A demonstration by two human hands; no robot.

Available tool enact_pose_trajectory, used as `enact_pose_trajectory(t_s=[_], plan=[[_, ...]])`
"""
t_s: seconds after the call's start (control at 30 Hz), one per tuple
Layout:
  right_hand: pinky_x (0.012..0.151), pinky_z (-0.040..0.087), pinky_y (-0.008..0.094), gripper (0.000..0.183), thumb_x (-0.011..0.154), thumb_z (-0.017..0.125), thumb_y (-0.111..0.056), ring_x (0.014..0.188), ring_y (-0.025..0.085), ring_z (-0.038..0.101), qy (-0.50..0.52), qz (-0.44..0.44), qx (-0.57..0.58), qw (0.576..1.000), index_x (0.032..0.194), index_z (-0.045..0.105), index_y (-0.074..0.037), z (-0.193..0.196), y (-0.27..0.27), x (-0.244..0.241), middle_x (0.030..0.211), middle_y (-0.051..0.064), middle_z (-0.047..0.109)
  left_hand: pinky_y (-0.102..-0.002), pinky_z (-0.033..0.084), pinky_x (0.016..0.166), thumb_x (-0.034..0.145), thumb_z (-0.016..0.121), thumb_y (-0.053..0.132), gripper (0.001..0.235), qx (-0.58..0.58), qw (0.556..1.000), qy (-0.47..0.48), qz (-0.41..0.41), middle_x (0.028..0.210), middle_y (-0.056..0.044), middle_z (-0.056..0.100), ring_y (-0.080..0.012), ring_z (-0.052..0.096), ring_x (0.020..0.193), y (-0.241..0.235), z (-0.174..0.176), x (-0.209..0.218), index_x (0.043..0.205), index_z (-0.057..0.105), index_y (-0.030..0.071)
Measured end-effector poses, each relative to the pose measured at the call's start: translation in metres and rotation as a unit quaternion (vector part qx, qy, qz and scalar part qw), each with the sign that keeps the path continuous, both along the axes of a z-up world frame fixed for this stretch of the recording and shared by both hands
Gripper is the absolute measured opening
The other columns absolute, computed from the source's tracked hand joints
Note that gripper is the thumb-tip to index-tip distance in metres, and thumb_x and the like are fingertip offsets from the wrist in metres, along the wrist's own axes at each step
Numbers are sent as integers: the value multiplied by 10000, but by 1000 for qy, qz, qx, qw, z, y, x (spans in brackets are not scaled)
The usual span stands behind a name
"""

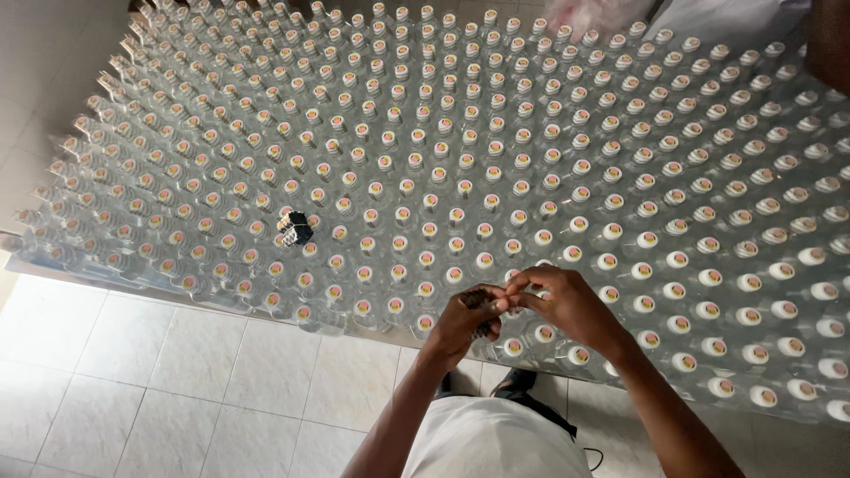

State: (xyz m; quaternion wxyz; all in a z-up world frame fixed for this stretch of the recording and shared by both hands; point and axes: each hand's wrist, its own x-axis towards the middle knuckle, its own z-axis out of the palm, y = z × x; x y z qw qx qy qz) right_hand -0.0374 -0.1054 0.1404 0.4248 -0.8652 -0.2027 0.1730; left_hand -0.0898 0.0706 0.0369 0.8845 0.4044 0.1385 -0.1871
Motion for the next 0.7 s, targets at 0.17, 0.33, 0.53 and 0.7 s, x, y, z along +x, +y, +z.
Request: enact_pose_trajectory(t_s=[0.17,0.33,0.53,0.7], plan=[[860,553,351,19,832,784,-131,896,226,720,-13,70,47,996,835,768,-120,-3,-13,29,920,42,794,-236,530,430,850,835,102,272,22,1000,-1,18,692,-72,573,-136,612,520,-10,-14,13,1017,695,-61],[837,556,330,39,796,839,-154,848,173,701,-17,93,71,993,824,813,-145,-30,-25,59,901,18,748,-215,487,416,857,814,81,267,60,996,4,67,685,-60,553,-105,564,498,-4,-19,27,1029,683,-77],[933,534,410,105,817,817,-205,1002,291,688,-26,195,60,979,853,761,-123,-30,-23,90,1047,79,703,-213,433,394,814,870,97,207,238,962,-56,123,746,-111,643,-127,561,465,-4,-16,49,955,766,-12],[941,509,412,112,917,717,-226,1018,275,678,-168,226,-25,959,880,700,-122,-77,-16,123,988,54,712,-396,537,702,909,751,157,78,527,830,-137,121,921,-107,708,-349,708,814,-8,3,68,963,777,108]])
